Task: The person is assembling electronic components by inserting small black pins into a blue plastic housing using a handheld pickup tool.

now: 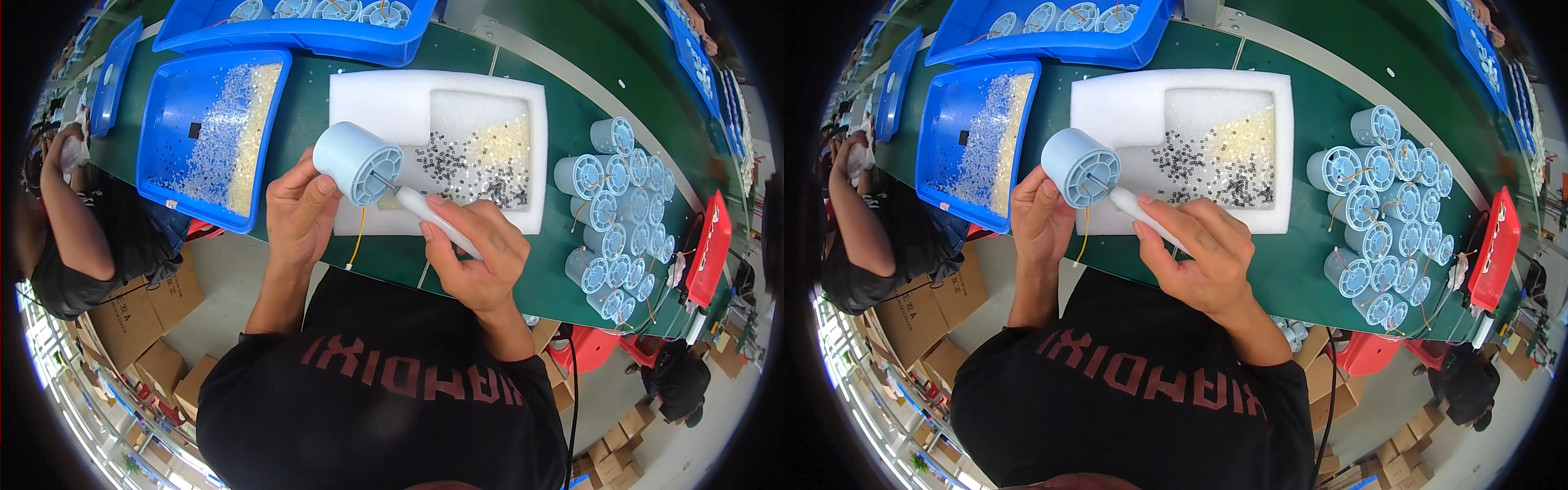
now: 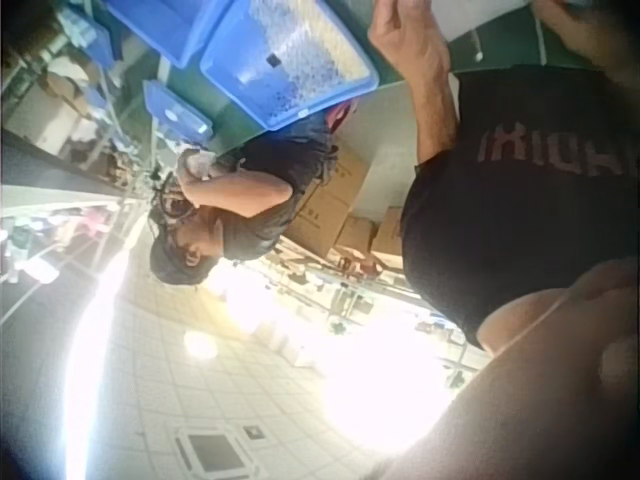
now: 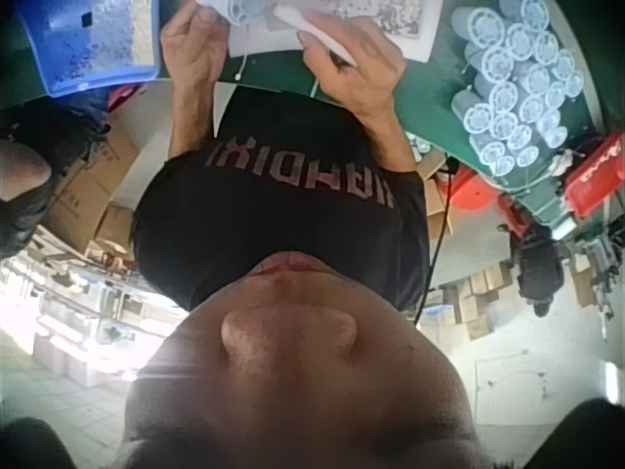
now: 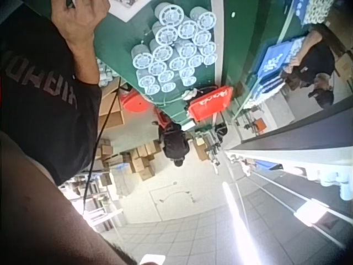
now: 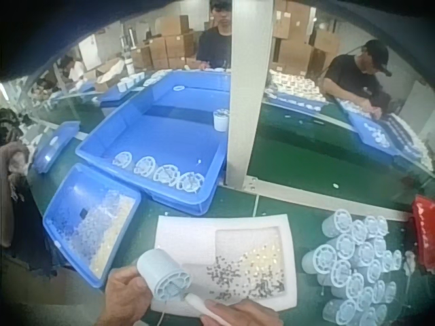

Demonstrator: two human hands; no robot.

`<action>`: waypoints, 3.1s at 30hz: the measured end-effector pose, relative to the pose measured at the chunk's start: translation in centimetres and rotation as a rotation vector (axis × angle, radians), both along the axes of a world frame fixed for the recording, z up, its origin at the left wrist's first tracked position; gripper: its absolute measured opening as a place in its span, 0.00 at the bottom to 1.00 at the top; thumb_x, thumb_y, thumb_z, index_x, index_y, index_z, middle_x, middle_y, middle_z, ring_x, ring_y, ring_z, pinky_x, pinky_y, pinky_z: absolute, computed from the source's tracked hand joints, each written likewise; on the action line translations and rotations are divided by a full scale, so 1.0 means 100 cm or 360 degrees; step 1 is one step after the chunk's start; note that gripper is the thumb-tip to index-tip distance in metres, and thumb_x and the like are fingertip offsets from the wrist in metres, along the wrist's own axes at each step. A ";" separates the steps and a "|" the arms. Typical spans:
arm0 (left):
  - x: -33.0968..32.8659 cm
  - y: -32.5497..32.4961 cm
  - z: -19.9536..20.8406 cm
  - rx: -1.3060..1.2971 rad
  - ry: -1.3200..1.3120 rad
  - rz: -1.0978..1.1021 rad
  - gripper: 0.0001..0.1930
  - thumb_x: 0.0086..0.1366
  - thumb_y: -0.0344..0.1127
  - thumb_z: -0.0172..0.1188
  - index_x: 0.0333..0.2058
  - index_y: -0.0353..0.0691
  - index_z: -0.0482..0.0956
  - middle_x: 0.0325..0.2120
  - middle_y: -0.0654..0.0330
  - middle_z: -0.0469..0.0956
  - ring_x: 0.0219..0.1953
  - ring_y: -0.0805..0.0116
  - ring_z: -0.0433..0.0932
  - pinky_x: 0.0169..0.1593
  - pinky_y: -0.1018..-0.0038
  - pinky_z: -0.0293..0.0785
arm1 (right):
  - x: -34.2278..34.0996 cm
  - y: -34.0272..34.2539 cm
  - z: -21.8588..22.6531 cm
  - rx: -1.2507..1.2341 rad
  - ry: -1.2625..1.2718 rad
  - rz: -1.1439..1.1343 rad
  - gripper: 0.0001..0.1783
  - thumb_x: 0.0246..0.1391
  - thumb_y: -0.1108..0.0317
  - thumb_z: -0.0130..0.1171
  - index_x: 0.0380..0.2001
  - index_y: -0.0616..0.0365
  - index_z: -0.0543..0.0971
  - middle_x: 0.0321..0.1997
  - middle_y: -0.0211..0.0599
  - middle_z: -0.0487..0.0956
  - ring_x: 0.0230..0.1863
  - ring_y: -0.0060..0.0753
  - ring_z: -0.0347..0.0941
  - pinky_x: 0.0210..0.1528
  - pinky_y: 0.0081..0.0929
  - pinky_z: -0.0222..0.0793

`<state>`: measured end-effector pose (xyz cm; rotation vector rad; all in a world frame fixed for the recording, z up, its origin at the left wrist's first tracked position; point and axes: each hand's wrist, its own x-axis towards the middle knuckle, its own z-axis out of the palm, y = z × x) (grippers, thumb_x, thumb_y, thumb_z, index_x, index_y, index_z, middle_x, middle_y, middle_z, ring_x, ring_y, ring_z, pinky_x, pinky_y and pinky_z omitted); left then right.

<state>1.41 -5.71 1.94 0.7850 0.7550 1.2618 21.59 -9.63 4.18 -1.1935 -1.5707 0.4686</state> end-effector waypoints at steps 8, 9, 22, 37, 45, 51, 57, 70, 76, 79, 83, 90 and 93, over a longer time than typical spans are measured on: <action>-0.012 0.001 0.001 0.0303 0.0435 -0.0063 0.16 0.55 0.23 0.63 0.43 0.26 0.77 0.40 0.57 0.72 0.42 0.69 0.73 0.48 0.75 0.69 | -0.005 0.005 0.004 0.0194 -0.0445 0.0124 0.21 0.39 0.78 0.66 0.42 0.62 0.78 0.19 0.33 0.70 0.16 0.24 0.65 0.19 0.21 0.62; -0.014 0.003 0.003 0.0311 0.0449 -0.0089 0.15 0.54 0.22 0.63 0.43 0.26 0.77 0.40 0.57 0.72 0.41 0.69 0.73 0.47 0.76 0.70 | -0.006 0.006 0.004 0.0220 -0.0493 0.0174 0.20 0.44 0.75 0.64 0.44 0.63 0.77 0.19 0.31 0.69 0.16 0.22 0.64 0.18 0.20 0.60; -0.026 0.017 0.012 0.0528 0.0845 -0.0229 0.14 0.51 0.20 0.65 0.39 0.27 0.80 0.37 0.57 0.73 0.39 0.69 0.73 0.42 0.77 0.71 | -0.018 0.001 0.012 -0.1124 0.0704 0.0339 0.13 0.59 0.65 0.54 0.40 0.65 0.77 0.15 0.28 0.69 0.16 0.18 0.63 0.20 0.18 0.61; 0.008 0.034 0.024 0.0770 0.0787 0.0259 0.34 0.44 0.18 0.64 0.53 0.30 0.66 0.58 0.46 0.61 0.59 0.52 0.65 0.59 0.61 0.64 | 0.012 0.013 0.012 -0.0013 -0.0389 0.0163 0.16 0.46 0.71 0.61 0.41 0.56 0.74 0.22 0.36 0.71 0.21 0.33 0.69 0.22 0.27 0.65; 0.018 0.038 0.036 0.1529 0.1648 0.0276 0.33 0.40 0.19 0.67 0.50 0.33 0.69 0.50 0.45 0.72 0.53 0.47 0.72 0.53 0.63 0.71 | 0.006 0.022 0.039 -0.0365 0.0049 0.0820 0.30 0.39 0.78 0.56 0.52 0.50 0.75 0.24 0.35 0.76 0.26 0.36 0.76 0.30 0.25 0.73; 0.022 0.042 0.037 0.1620 0.1580 0.0323 0.35 0.38 0.19 0.67 0.50 0.32 0.69 0.51 0.44 0.71 0.53 0.48 0.71 0.56 0.62 0.70 | 0.003 0.021 0.053 -0.0481 -0.0051 0.0620 0.36 0.42 0.79 0.54 0.59 0.47 0.67 0.30 0.43 0.79 0.29 0.43 0.78 0.32 0.27 0.73; 0.025 0.038 0.042 0.1658 0.1645 0.0297 0.35 0.38 0.18 0.66 0.50 0.32 0.69 0.50 0.44 0.71 0.54 0.47 0.71 0.56 0.61 0.69 | -0.003 0.007 0.041 -0.0345 0.0243 0.0555 0.37 0.42 0.77 0.55 0.60 0.46 0.66 0.27 0.42 0.80 0.23 0.44 0.76 0.31 0.32 0.74; 0.022 0.173 0.096 0.0963 0.1994 0.0156 0.36 0.47 0.37 0.71 0.53 0.35 0.64 0.40 0.47 0.76 0.37 0.58 0.79 0.39 0.69 0.76 | 0.071 0.008 0.019 -0.0253 -0.0618 -0.0566 0.25 0.43 0.75 0.59 0.49 0.56 0.73 0.42 0.43 0.72 0.27 0.43 0.75 0.28 0.33 0.73; 0.047 0.261 0.059 0.1318 0.2587 -0.0357 0.24 0.56 0.49 0.62 0.42 0.33 0.74 0.35 0.43 0.78 0.36 0.50 0.79 0.42 0.65 0.74 | 0.107 -0.005 0.009 -0.0608 -0.0998 -0.1010 0.16 0.47 0.71 0.61 0.42 0.60 0.73 0.42 0.44 0.72 0.28 0.49 0.75 0.27 0.39 0.72; 0.058 0.264 0.055 0.1175 0.2600 -0.0786 0.22 0.61 0.49 0.56 0.41 0.33 0.76 0.35 0.44 0.78 0.38 0.48 0.78 0.45 0.64 0.73 | 0.107 -0.005 0.007 -0.0573 -0.0908 -0.0924 0.12 0.48 0.72 0.60 0.37 0.59 0.74 0.37 0.42 0.73 0.29 0.50 0.74 0.28 0.39 0.72; 0.044 0.235 0.068 0.1611 0.2419 -0.0260 0.19 0.65 0.44 0.52 0.47 0.36 0.74 0.40 0.46 0.77 0.44 0.50 0.76 0.49 0.67 0.70 | 0.102 -0.010 0.025 -0.0237 -0.0651 -0.1010 0.13 0.44 0.77 0.63 0.35 0.61 0.75 0.36 0.43 0.75 0.30 0.46 0.74 0.29 0.33 0.70; 0.058 0.064 0.076 0.0840 0.0654 -0.0570 0.30 0.56 0.33 0.64 0.56 0.35 0.63 0.51 0.54 0.69 0.53 0.64 0.69 0.55 0.68 0.66 | 0.049 -0.017 0.040 -0.0319 0.0878 -0.0519 0.14 0.44 0.78 0.66 0.35 0.65 0.76 0.34 0.40 0.77 0.33 0.26 0.73 0.32 0.20 0.68; 0.059 0.017 0.044 0.0152 0.0111 -0.0691 0.39 0.48 0.24 0.67 0.58 0.35 0.56 0.51 0.49 0.67 0.54 0.60 0.68 0.57 0.65 0.65 | 0.024 -0.009 0.026 -0.0429 0.0907 -0.0058 0.14 0.47 0.80 0.63 0.39 0.66 0.74 0.38 0.40 0.76 0.34 0.22 0.71 0.33 0.16 0.67</action>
